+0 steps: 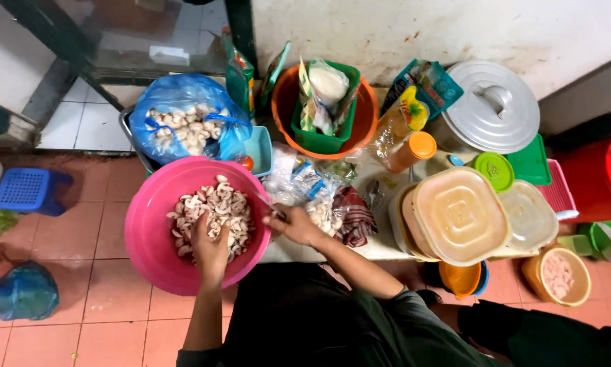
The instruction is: The person adds a packet of sauce to a large cooking pot and then spends the remainder of the video peeling and breaking apart whole mushrooms into a bowl.
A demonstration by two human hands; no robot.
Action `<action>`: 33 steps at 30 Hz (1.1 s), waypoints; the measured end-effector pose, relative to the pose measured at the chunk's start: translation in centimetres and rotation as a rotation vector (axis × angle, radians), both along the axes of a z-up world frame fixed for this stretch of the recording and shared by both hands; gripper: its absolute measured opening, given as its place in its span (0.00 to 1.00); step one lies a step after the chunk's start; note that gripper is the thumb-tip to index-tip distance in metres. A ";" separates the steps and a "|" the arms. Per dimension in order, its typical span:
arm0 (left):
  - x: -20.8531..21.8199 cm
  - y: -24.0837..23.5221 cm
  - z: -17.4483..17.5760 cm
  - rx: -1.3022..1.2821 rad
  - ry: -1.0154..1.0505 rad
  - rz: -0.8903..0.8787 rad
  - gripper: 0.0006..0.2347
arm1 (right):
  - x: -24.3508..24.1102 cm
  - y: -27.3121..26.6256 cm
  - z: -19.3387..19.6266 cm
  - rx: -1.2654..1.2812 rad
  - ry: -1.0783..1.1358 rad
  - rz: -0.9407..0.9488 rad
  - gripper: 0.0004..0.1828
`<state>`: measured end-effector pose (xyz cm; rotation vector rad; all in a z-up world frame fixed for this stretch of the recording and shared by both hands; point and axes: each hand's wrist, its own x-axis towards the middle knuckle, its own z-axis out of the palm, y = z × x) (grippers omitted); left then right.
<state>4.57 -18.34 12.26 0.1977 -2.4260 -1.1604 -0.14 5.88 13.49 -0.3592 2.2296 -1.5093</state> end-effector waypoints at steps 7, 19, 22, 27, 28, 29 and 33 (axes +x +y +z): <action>0.5 13.3 -5.1 0.428 -0.245 -0.453 0.17 | -2.2 16.2 -6.9 0.423 0.205 -0.532 0.12; -3.4 21.1 -22.0 1.084 -0.741 -0.257 0.41 | -0.7 17.5 -7.0 0.341 0.090 -0.075 0.31; -3.9 20.7 -21.6 1.026 -0.727 -0.258 0.30 | -0.1 17.7 -8.7 -0.016 -0.121 -0.239 0.23; -4.9 20.3 -14.5 1.127 -0.639 -0.317 0.23 | -0.3 16.6 -8.4 -0.128 -0.251 -0.338 0.25; -4.8 20.4 -13.9 1.126 -0.630 -0.303 0.23 | -0.3 16.8 -8.9 -0.131 -0.252 -0.323 0.25; -4.6 20.4 -13.3 1.131 -0.519 -0.293 0.25 | -0.2 16.9 -9.5 -0.177 -0.221 -0.324 0.21; -5.5 20.6 -14.4 1.137 -0.370 -0.391 0.22 | -1.4 18.8 -15.0 -0.256 -0.164 -0.350 0.15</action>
